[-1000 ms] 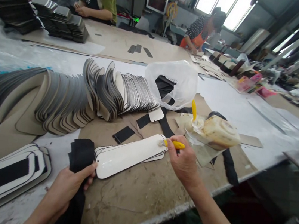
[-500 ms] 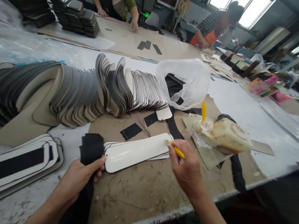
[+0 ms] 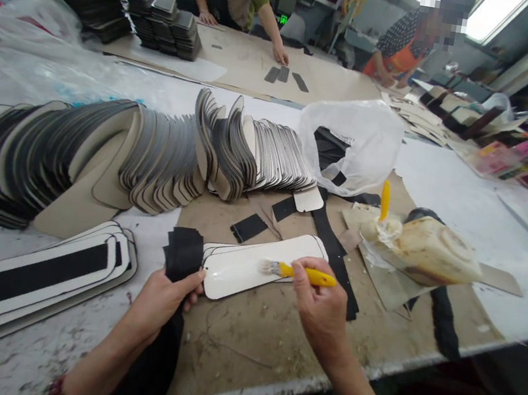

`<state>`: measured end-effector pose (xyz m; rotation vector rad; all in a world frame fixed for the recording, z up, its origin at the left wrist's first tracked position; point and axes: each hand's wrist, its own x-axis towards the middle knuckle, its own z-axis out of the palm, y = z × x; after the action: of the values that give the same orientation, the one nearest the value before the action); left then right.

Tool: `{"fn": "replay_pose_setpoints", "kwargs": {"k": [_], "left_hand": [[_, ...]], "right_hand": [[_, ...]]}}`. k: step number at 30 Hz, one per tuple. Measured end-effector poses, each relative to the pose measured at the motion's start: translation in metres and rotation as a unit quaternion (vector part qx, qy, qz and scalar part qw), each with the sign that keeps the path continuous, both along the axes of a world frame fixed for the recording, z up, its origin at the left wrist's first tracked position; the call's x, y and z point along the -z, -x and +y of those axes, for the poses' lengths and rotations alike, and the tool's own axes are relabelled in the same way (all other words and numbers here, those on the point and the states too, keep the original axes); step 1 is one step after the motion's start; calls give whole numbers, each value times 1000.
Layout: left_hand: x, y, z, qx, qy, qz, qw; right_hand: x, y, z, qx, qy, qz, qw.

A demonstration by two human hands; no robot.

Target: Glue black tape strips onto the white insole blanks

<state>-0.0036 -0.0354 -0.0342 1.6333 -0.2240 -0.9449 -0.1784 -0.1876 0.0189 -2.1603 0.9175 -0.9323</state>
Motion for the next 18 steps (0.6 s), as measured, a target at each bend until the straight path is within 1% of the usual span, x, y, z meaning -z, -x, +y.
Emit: {"fn": "replay_pose_setpoints", "kwargs": {"k": [3,5,7,11,15,18], "left_hand": [[-1,0,0,3,-2,-1,1000],[-2,0,0,2,-7,-3,1000],[-5,-1,0,1,-11,-6,1000],[-9,-4,3,-3,-7,-29,1000],[-11,-6,9,5,-14,-48,999],[-12,-5,12,7,-16,-47,999]], "right_hand": [[-3,18,-19,29,103,39,994],[-8,25,-28,27,168,58,984],[-12,28,-33,20,213,64,975],[-19,31,-40,9,237,57,970],[-28,38,-37,-8,248,43,968],[-39,46,-31,9,247,35,968]]}}
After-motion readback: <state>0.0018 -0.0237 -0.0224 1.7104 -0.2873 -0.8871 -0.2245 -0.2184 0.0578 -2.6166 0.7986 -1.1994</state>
